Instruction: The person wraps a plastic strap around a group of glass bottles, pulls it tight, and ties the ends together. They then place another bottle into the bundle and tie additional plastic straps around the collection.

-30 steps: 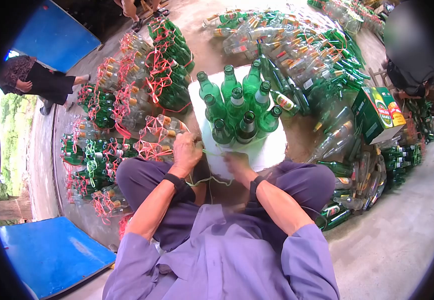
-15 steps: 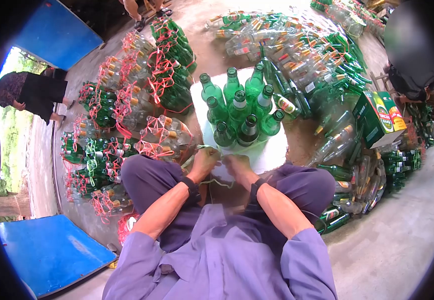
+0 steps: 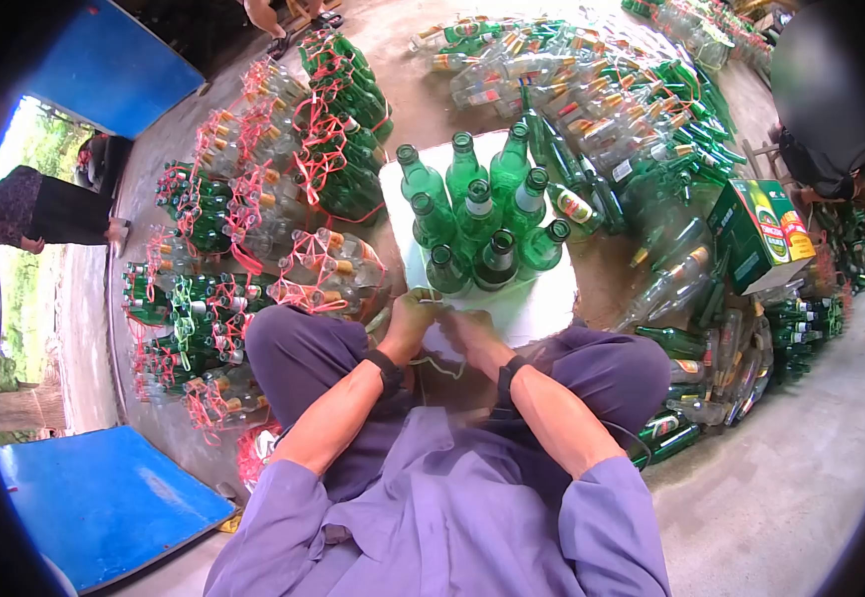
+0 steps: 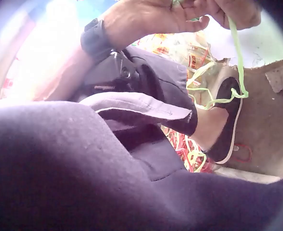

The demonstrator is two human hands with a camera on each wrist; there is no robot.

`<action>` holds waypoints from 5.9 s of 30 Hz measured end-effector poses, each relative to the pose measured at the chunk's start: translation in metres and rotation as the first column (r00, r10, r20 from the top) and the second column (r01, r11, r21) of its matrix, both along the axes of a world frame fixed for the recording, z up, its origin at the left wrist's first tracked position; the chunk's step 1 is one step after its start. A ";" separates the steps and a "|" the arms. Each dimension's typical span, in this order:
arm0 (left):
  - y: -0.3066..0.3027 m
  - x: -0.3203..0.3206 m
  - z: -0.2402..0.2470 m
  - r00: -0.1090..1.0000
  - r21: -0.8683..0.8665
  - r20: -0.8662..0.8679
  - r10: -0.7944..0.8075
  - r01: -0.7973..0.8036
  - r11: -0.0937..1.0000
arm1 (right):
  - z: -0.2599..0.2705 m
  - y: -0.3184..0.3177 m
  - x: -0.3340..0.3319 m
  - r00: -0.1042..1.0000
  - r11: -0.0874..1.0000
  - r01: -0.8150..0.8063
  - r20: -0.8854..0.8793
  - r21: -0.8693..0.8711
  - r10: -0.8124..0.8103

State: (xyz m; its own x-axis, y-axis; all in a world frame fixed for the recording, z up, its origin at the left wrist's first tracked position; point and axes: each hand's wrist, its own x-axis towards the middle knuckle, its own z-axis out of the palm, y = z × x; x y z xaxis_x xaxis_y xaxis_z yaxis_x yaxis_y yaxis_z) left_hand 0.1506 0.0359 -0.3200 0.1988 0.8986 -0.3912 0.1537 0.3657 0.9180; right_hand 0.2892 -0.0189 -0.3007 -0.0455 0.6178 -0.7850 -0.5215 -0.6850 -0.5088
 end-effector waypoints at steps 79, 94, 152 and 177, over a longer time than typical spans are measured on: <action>-0.011 -0.022 0.021 0.998 -0.168 0.055 0.021 -0.011 0.986 | -0.013 -0.011 -0.002 0.981 0.966 -0.077 0.192 0.247 0.029; 0.015 -0.027 0.021 0.916 -0.306 0.205 0.346 -0.276 0.911 | -0.014 -0.005 -0.002 0.989 0.996 -0.004 0.149 0.085 -0.008; 0.008 -0.010 0.020 0.825 0.171 -0.474 -0.308 0.429 0.887 | -0.011 -0.001 0.029 0.930 0.979 -0.130 0.361 0.156 0.066; 0.001 -0.009 0.028 0.798 0.277 -0.592 -0.116 0.336 0.900 | -0.004 0.004 0.025 0.981 0.968 0.148 0.095 0.202 -0.170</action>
State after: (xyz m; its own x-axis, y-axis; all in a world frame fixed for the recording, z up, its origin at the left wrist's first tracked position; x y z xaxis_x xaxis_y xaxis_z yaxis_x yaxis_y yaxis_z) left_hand 0.1420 0.0368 -0.2918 0.2651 0.9500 -0.1648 0.7049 -0.0743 0.7054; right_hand 0.3140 -0.0150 -0.3042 0.1461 0.7500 -0.6451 -0.5490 -0.4810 -0.6836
